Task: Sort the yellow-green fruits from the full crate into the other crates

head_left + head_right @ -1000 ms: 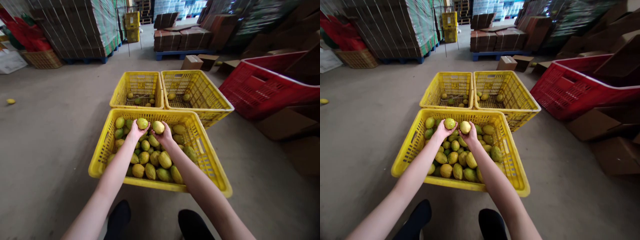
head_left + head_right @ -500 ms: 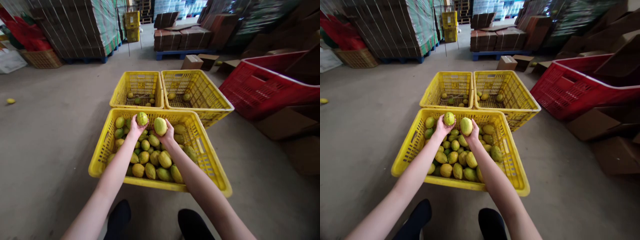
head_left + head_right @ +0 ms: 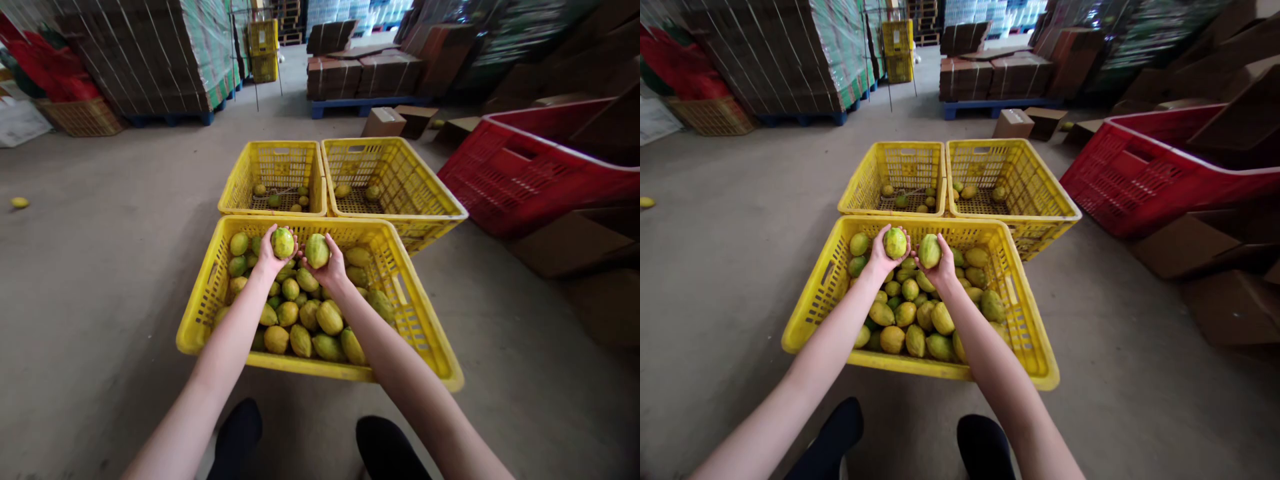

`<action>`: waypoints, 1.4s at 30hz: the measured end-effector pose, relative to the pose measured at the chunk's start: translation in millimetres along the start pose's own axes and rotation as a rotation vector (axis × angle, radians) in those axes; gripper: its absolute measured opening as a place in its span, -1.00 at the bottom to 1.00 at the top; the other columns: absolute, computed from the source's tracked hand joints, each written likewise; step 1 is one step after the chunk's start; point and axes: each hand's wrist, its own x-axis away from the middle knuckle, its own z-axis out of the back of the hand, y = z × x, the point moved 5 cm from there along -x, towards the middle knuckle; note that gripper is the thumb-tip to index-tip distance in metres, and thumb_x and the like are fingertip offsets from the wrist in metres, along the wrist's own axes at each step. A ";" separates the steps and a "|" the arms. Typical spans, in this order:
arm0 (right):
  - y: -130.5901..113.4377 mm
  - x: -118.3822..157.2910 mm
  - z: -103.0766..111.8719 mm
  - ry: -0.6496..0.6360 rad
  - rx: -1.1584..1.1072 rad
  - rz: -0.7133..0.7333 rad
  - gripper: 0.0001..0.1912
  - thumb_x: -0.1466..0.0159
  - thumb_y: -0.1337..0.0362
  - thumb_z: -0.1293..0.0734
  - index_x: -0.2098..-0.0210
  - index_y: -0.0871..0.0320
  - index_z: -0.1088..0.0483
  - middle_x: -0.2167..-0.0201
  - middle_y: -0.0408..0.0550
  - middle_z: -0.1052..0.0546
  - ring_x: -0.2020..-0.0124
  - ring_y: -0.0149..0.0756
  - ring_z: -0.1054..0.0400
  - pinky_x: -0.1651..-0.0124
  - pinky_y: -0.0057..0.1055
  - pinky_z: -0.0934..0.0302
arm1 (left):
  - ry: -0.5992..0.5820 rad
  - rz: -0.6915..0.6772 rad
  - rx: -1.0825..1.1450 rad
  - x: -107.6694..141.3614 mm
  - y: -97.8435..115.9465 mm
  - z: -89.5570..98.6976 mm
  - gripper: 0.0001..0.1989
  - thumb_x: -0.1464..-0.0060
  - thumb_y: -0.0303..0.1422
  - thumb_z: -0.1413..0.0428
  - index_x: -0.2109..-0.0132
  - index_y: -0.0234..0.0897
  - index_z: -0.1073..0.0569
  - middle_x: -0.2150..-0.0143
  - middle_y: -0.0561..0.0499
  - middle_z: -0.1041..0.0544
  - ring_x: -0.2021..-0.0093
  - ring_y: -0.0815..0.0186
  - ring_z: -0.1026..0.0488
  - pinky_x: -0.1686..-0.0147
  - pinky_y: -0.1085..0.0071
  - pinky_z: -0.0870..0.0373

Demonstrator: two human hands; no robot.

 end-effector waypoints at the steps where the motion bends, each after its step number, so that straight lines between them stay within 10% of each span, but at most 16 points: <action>1: -0.1 0.5 -0.2 0.004 -0.017 0.000 -0.74 -0.33 0.09 -0.22 0.30 0.13 -0.41 0.51 -0.02 -0.56 0.43 -0.21 -0.51 0.56 -0.41 -0.41 | 0.024 0.009 -0.009 -0.6 -1.6 1.2 -0.74 -0.19 -0.24 -0.06 0.13 -0.30 -0.53 0.43 -0.02 -0.55 0.45 0.29 -0.53 0.40 0.39 -0.53; 21: 4.3 -6.4 11.0 0.214 -0.139 -0.022 -0.80 -0.36 0.11 -0.21 0.21 0.09 -0.36 0.51 -0.10 -0.49 0.40 -0.23 -0.45 0.49 -0.35 -0.49 | 0.217 0.034 0.062 -10.5 -9.1 15.0 -0.71 -0.27 -0.21 0.06 0.10 -0.27 -0.47 0.32 -0.09 -0.52 0.34 0.20 -0.56 0.47 0.33 -0.57; 33: -4.7 7.1 -6.1 -0.052 -0.091 0.017 -0.52 -0.34 -0.14 -0.17 0.26 0.13 -0.45 0.52 -0.03 -0.56 0.43 -0.17 -0.49 0.49 -0.31 -0.43 | -0.004 -0.065 0.050 4.4 1.3 0.5 -0.66 -0.23 -0.18 0.00 0.12 -0.33 -0.54 0.44 -0.03 -0.55 0.45 0.29 -0.53 0.35 0.36 -0.54; 42: -3.1 11.6 -12.7 -0.139 -0.049 -0.039 -0.73 -0.31 0.20 -0.17 0.37 0.16 -0.44 0.57 -0.04 -0.54 0.49 -0.21 -0.48 0.51 -0.36 -0.42 | -0.158 -0.135 -0.155 11.2 -2.6 -10.9 -0.79 -0.15 -0.41 -0.05 0.42 -0.28 -0.50 0.53 0.00 -0.53 0.42 0.27 -0.58 0.30 0.41 -0.52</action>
